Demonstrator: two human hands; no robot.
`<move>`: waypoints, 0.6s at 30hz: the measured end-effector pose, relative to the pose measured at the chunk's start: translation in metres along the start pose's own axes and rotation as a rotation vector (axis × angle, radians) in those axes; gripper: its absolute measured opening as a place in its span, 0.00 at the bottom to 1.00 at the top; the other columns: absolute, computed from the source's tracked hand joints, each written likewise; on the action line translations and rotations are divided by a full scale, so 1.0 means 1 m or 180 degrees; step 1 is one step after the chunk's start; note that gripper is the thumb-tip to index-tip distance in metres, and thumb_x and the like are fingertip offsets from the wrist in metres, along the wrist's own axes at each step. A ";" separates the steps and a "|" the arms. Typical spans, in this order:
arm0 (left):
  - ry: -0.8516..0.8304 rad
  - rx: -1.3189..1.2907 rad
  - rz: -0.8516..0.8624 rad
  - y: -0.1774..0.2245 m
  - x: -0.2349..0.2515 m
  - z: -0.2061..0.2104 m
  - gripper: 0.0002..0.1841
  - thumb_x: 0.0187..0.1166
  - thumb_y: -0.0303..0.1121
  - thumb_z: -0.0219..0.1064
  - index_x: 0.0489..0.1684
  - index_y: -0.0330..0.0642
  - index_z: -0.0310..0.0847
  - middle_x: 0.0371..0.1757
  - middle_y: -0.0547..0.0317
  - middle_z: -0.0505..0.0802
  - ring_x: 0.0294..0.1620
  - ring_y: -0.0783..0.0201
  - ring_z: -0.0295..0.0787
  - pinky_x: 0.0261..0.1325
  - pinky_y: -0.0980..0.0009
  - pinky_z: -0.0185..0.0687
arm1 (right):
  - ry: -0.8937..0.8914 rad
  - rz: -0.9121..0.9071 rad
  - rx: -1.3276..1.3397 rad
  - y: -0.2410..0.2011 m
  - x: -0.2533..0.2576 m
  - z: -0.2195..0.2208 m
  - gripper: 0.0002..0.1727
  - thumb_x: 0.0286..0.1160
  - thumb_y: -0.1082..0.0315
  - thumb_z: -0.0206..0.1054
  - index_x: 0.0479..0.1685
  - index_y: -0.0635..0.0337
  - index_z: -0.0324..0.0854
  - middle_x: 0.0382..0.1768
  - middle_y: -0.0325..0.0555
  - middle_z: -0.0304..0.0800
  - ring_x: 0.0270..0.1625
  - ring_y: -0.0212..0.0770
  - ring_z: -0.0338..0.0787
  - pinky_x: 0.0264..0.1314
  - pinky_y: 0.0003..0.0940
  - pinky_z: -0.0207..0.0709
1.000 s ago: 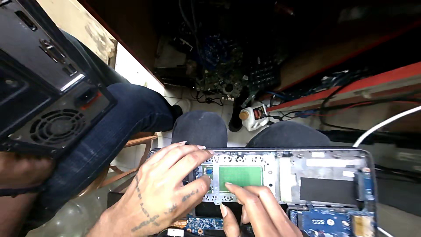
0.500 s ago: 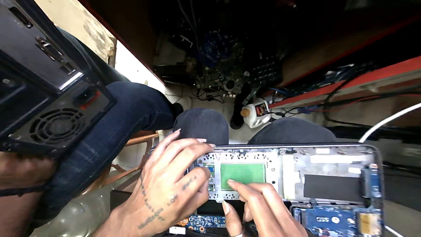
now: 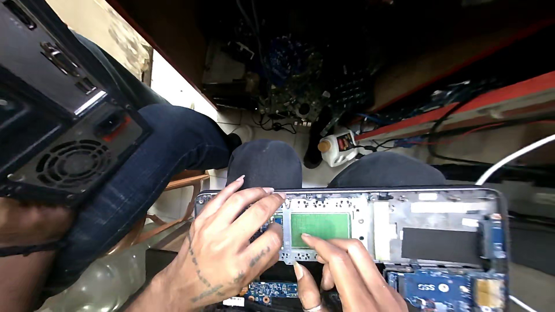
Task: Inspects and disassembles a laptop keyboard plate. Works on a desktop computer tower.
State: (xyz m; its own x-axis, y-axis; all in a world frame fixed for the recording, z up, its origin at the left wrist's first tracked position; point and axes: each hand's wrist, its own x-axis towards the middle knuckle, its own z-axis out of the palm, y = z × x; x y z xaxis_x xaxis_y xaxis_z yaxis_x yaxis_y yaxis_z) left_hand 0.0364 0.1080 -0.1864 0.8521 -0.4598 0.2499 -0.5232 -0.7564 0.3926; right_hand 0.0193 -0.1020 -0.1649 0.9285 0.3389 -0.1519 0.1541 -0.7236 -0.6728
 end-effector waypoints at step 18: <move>-0.0006 -0.0342 -0.0025 -0.006 0.001 0.000 0.06 0.77 0.31 0.68 0.30 0.42 0.86 0.61 0.49 0.93 0.72 0.52 0.85 0.80 0.53 0.76 | 0.0040 0.0019 0.0008 0.001 0.000 0.001 0.16 0.76 0.65 0.68 0.58 0.62 0.89 0.38 0.49 0.85 0.30 0.38 0.82 0.32 0.31 0.77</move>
State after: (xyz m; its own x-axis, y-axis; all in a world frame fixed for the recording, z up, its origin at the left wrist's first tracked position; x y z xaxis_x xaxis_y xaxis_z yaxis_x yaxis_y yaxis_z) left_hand 0.0404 0.1123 -0.1882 0.8562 -0.4549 0.2447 -0.5143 -0.7059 0.4871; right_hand 0.0189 -0.1022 -0.1659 0.9335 0.3270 -0.1469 0.1476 -0.7242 -0.6736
